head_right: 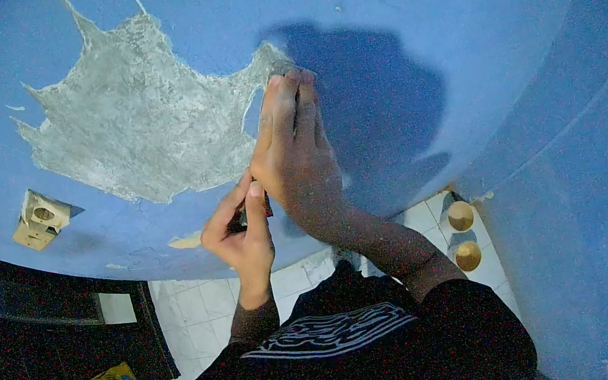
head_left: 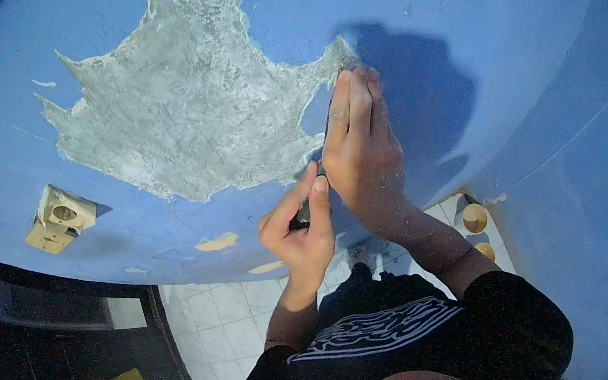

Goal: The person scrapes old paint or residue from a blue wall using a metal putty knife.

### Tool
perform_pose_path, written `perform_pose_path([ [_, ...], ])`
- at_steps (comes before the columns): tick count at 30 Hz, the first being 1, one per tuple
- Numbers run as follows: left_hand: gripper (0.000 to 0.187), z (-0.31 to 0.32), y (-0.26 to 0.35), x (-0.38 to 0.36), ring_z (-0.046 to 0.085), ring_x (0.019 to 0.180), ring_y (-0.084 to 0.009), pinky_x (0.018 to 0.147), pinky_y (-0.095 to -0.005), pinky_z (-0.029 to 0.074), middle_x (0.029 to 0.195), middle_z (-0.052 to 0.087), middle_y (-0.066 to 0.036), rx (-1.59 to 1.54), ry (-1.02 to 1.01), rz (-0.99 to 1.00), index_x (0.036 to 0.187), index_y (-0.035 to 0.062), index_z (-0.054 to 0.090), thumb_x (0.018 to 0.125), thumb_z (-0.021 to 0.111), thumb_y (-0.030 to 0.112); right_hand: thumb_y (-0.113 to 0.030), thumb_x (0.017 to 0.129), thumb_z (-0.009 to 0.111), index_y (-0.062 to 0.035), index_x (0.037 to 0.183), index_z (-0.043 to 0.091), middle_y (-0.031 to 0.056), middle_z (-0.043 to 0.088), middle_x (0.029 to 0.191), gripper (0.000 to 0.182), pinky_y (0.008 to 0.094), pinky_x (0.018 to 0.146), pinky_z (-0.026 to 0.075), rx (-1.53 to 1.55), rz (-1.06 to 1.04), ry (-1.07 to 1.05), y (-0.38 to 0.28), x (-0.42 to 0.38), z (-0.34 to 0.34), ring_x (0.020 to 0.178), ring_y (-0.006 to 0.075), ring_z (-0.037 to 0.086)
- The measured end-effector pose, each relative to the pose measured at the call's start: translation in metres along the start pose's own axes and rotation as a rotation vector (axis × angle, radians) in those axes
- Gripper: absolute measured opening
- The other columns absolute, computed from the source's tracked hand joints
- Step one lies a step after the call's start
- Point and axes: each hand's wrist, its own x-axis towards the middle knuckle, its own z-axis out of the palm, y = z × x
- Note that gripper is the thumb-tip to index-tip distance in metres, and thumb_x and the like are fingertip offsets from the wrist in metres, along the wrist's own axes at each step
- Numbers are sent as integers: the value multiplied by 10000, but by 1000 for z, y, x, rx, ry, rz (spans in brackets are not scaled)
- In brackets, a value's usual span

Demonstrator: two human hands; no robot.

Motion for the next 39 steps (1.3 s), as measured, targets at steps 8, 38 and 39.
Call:
perform_pose_path([
  [8,199,-1,-4,-6,561,615,-60,573,-202,431,738,695,-72,-15,23,28,1056,-50,720,867,692,7,72,754,608,258,1229,455,342,425,1286,533,426,952,540,18,-16,-17,-2,-3,0,1218,512,487],
  [38,207,-20,13,-2,534,576,-53,551,-200,411,673,654,-31,-9,-66,-140,1076,-45,716,877,685,4,14,753,592,224,1230,500,354,501,1240,529,462,1043,461,81,89,-24,-14,-7,-3,1206,501,495],
  [39,209,-21,13,-4,533,576,-52,549,-201,410,673,653,-31,-10,-59,-147,1080,-42,716,878,684,3,5,747,594,224,1224,505,349,503,1238,532,459,1042,464,53,83,-24,-17,-10,-1,1202,496,496],
])
